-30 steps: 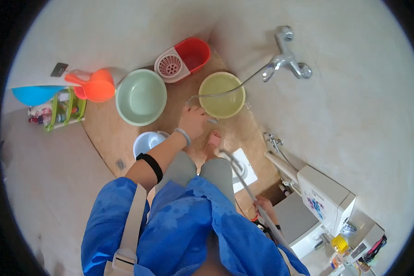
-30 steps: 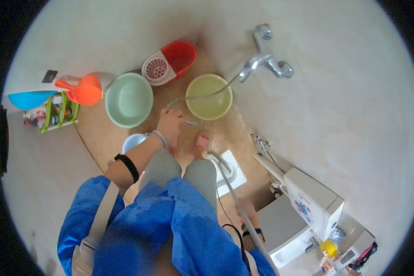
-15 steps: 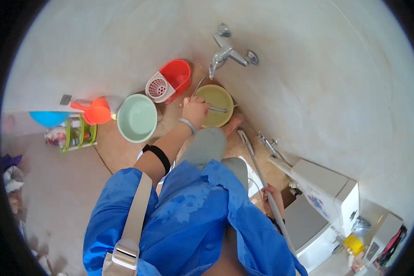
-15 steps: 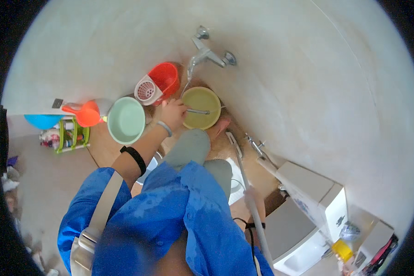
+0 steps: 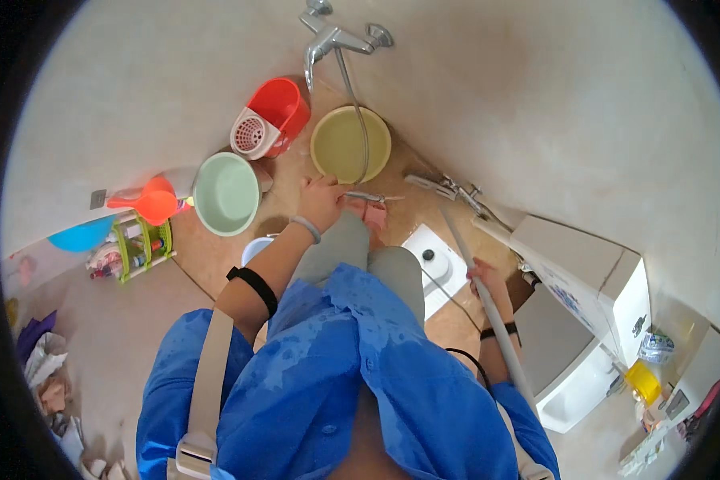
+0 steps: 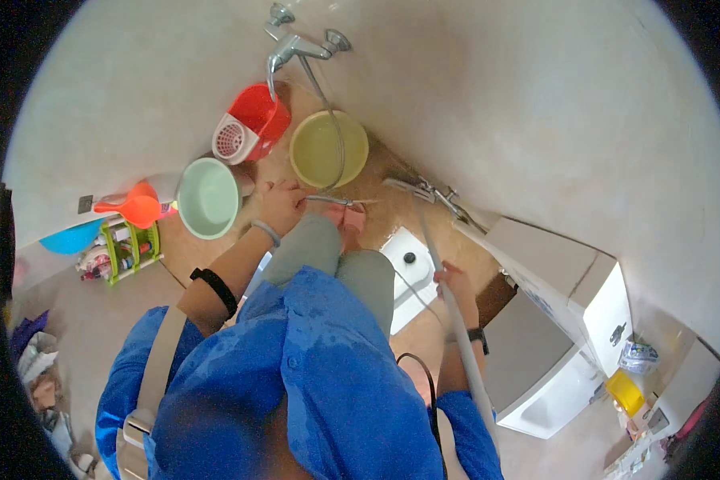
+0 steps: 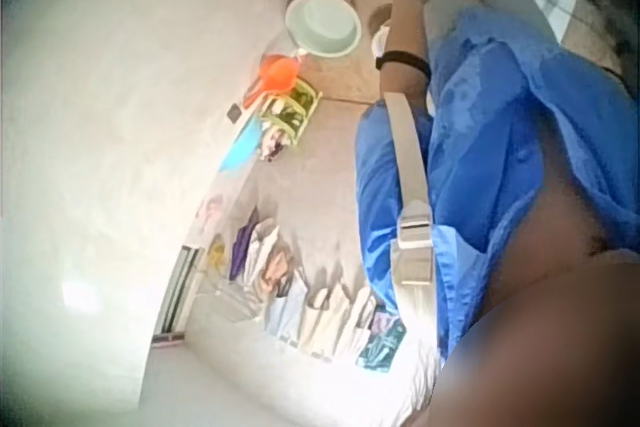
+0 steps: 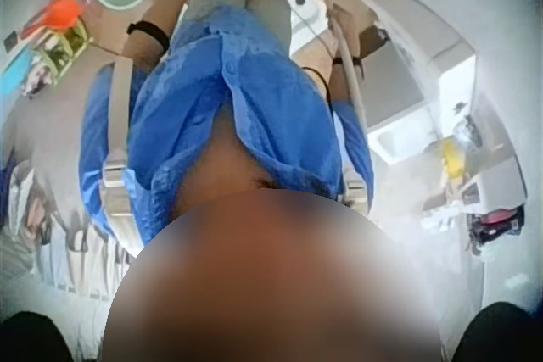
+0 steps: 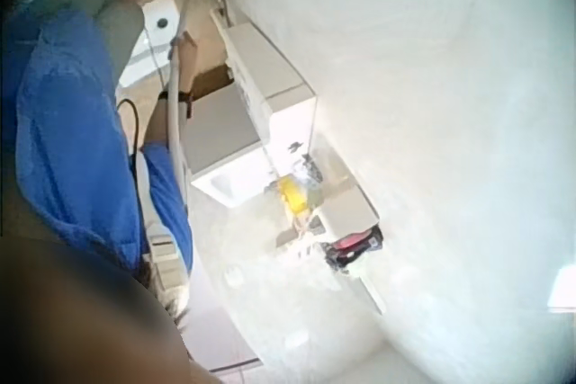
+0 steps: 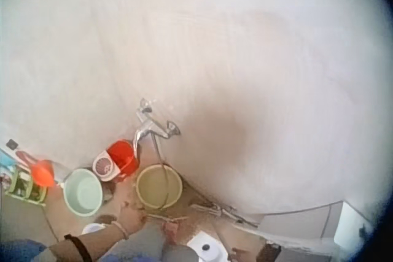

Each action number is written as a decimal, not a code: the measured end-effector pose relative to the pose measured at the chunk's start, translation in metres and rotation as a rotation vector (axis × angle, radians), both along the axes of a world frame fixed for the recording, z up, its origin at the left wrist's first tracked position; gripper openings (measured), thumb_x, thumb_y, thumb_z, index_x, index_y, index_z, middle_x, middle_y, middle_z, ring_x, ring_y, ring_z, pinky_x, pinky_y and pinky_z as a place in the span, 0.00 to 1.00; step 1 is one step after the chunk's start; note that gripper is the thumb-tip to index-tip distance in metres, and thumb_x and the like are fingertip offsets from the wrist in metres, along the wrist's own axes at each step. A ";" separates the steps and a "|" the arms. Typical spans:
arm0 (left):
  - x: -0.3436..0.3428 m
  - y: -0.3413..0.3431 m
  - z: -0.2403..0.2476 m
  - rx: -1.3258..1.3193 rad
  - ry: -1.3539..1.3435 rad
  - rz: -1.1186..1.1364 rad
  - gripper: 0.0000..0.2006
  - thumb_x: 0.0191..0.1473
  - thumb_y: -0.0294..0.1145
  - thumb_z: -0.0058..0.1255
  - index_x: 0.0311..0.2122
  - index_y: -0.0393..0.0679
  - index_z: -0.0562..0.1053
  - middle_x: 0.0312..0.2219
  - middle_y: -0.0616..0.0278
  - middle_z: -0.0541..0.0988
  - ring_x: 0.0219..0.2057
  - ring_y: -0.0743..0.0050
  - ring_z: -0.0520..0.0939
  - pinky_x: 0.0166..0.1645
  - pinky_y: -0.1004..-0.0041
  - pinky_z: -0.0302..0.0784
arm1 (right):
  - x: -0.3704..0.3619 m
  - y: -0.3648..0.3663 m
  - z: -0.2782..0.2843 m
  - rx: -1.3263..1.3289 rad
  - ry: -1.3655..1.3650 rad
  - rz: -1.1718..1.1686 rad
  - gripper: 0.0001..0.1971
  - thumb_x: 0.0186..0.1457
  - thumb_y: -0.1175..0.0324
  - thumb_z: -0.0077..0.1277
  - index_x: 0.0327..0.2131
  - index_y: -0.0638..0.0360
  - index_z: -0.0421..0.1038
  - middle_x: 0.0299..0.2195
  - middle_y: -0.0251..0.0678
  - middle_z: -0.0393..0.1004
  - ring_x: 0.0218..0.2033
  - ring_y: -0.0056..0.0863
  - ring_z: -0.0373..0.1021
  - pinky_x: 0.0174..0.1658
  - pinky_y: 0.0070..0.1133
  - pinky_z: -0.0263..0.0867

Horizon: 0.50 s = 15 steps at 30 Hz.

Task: The person cleans the bathroom floor and fixtures, using a handheld sprayer to rinse the squat toilet, floor, and drain, and then uses a long-handled squeegee to push water toward the drain before rinsing various buckets and basins.

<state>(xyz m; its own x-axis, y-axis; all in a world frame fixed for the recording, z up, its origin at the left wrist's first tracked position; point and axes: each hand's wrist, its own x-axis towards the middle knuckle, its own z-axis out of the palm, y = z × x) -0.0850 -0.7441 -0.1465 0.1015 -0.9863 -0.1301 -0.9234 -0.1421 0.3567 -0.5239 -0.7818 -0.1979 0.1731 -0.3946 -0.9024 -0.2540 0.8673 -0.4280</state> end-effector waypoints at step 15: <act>-0.007 0.282 -0.033 0.000 0.029 0.065 0.10 0.41 0.35 0.51 0.33 0.54 0.76 0.29 0.68 0.74 0.38 0.67 0.72 0.44 0.63 0.58 | -0.052 0.243 0.054 0.050 0.179 0.436 0.23 0.42 0.79 0.51 0.47 0.67 0.68 0.22 0.33 0.72 0.19 0.21 0.67 0.23 0.19 0.66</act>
